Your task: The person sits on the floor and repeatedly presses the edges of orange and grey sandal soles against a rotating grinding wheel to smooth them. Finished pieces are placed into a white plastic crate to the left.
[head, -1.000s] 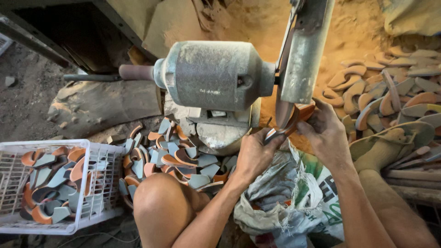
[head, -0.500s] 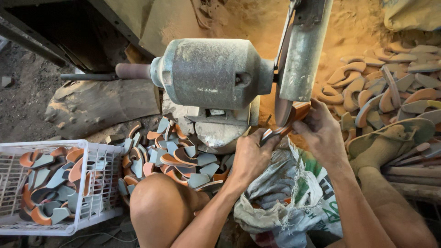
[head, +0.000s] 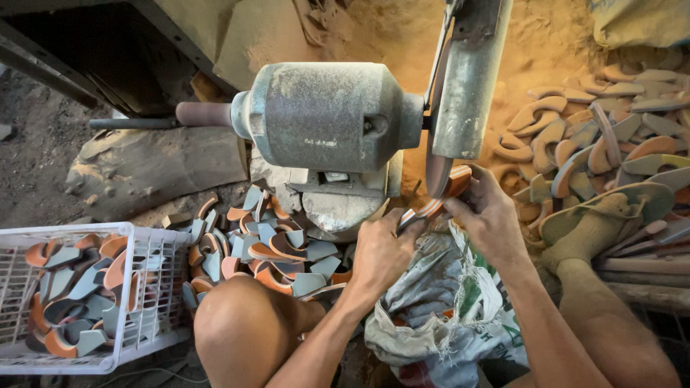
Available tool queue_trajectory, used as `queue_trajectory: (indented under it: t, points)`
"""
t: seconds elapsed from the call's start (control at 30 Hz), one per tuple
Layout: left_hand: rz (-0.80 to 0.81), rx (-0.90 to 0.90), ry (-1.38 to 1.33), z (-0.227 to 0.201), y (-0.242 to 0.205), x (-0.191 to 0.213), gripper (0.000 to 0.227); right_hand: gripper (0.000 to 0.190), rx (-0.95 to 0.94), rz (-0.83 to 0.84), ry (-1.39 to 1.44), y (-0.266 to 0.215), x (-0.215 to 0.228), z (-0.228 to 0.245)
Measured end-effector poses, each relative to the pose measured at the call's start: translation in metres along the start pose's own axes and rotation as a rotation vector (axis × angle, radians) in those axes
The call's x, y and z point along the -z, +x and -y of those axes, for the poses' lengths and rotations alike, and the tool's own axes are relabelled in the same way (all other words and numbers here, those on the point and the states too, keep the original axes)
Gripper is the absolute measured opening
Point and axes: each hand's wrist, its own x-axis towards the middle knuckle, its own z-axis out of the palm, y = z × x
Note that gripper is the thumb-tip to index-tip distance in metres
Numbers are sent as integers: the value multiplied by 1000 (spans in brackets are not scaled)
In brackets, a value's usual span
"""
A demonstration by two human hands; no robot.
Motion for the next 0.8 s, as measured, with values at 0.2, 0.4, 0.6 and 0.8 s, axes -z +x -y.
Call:
queue_trajectory:
  t: [0.2,0.4,0.6,0.8]
  points:
    - [6,-4,60,-3,-3,7,29,49,-10,39,185,-4,-5,-5]
    - [13,-22,43,-3,-7,11,26,48,-1,76,219,-7,-8,-14]
    - [32,22,57,8,-10,10,24,50,9,95,193,-10,-9,-27]
    - [-121,-274,327,40,-26,-9,17,46,-67,133,64,-20,-11,-41]
